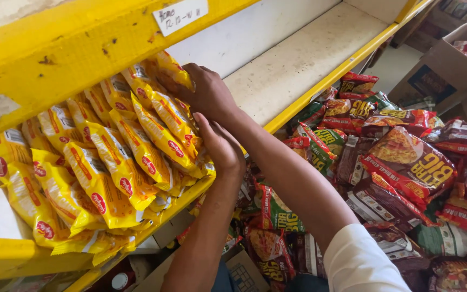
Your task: Stocking and organizing instant noodle packets from a pile on the floor onto store shelves.
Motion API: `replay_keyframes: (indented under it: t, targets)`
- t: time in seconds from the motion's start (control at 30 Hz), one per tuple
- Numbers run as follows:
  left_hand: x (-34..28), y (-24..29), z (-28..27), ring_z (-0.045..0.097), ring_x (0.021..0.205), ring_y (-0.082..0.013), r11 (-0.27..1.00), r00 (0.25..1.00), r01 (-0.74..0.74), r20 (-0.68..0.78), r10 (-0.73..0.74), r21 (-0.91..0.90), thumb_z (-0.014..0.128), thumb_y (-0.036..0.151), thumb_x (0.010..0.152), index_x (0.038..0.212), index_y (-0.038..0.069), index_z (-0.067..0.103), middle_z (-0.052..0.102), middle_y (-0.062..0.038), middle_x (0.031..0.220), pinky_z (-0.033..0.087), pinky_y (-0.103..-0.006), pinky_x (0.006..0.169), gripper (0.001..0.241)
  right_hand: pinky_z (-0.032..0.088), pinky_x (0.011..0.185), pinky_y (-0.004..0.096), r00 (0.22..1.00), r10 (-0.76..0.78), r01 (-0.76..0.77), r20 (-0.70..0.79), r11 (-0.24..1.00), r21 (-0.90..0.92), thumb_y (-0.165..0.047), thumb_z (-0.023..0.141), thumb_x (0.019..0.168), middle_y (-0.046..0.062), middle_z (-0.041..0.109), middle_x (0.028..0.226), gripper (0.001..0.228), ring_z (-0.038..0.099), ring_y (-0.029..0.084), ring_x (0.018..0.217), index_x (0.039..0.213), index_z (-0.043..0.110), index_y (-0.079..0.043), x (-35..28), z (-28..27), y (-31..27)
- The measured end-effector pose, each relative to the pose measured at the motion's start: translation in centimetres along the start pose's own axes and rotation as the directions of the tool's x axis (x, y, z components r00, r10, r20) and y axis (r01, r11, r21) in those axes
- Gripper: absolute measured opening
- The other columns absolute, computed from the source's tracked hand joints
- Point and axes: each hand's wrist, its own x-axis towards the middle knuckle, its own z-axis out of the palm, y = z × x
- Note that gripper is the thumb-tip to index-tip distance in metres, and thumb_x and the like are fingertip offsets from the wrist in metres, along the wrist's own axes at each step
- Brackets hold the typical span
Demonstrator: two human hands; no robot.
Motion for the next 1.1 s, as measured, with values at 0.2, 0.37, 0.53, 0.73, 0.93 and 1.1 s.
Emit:
replay_keyframes:
  t: [0.2,0.37,0.53,0.73,0.93,1.1]
  targets:
    - [0.4,-0.4,-0.1,0.037,0.148,-0.0205,0.996,0.996,-0.088,-0.013,0.089,0.029,0.04,0.045,0.112,0.157,0.001,0.033,0.037,-0.013,0.163,0.024,-0.037,0.126,0.064,0.056,0.081,0.046,0.997,-0.008,0.013,0.077,0.998,-0.066,-0.031,0.079,0.081,0.019,0.074,0.1,0.044,0.07,0.039,0.095,0.118,0.071,-0.009,0.3,0.2,0.6]
    - [0.9,-1.2,-0.6,0.033,0.148,-0.0222,0.982,0.986,-0.148,-0.058,0.156,0.12,0.038,0.042,0.114,0.159,-0.002,0.031,0.032,-0.017,0.165,0.024,-0.0376,0.126,0.063,0.057,0.084,0.047,0.989,0.053,-0.041,0.137,0.995,-0.089,-0.036,0.076,0.088,0.018,0.075,0.104,0.043,0.071,0.038,0.098,0.126,0.072,-0.015,0.6,0.1,0.8]
    - [-0.1,0.6,1.1,0.017,0.156,-0.0177,0.941,0.986,-0.125,-0.065,0.152,0.313,0.038,0.048,0.108,0.165,0.005,0.011,0.012,-0.009,0.173,0.015,-0.0341,0.125,0.077,0.058,0.082,0.044,0.984,0.022,-0.013,0.178,0.999,-0.052,-0.043,0.084,0.081,0.019,0.074,0.103,0.064,0.073,0.034,0.092,0.134,0.065,-0.012,0.8,0.1,1.9]
    - [-0.8,0.2,1.1,0.006,0.163,-0.0277,0.708,0.991,-0.098,0.001,0.136,0.699,0.034,0.052,0.11,0.165,-0.004,0.003,0.002,-0.02,0.175,0.007,-0.0392,0.13,0.084,0.062,0.08,0.034,0.951,0.113,-0.176,0.288,0.964,0.201,-0.017,0.08,0.083,0.013,0.076,0.11,0.068,0.073,0.02,0.091,0.145,0.054,-0.008,0.1,-1.1,3.2]
    - [-5.6,3.8,5.3,-0.004,0.164,-0.0306,0.557,0.983,-0.155,0.185,0.003,0.816,0.042,0.039,0.111,0.164,-0.006,0.001,-0.004,-0.022,0.176,-0.001,-0.0404,0.131,0.081,0.061,0.102,0.032,0.962,-0.048,-0.103,0.268,0.848,0.521,-0.005,0.073,0.097,0.013,0.073,0.13,0.047,0.072,0.018,0.117,0.142,0.058,0.001,-0.6,0.2,7.1]
    - [-6.1,13.7,11.0,0.046,0.144,-0.0292,0.483,0.827,-0.295,0.473,-0.303,0.825,0.054,0.027,0.107,0.148,-0.003,0.042,0.048,-0.021,0.154,0.035,-0.0395,0.123,0.052,0.063,0.092,0.03,0.959,0.061,-0.18,0.277,0.887,0.426,-0.009,0.074,0.094,0.011,0.072,0.125,0.048,0.073,0.017,0.107,0.139,0.06,-0.001,-0.9,-0.6,4.8]
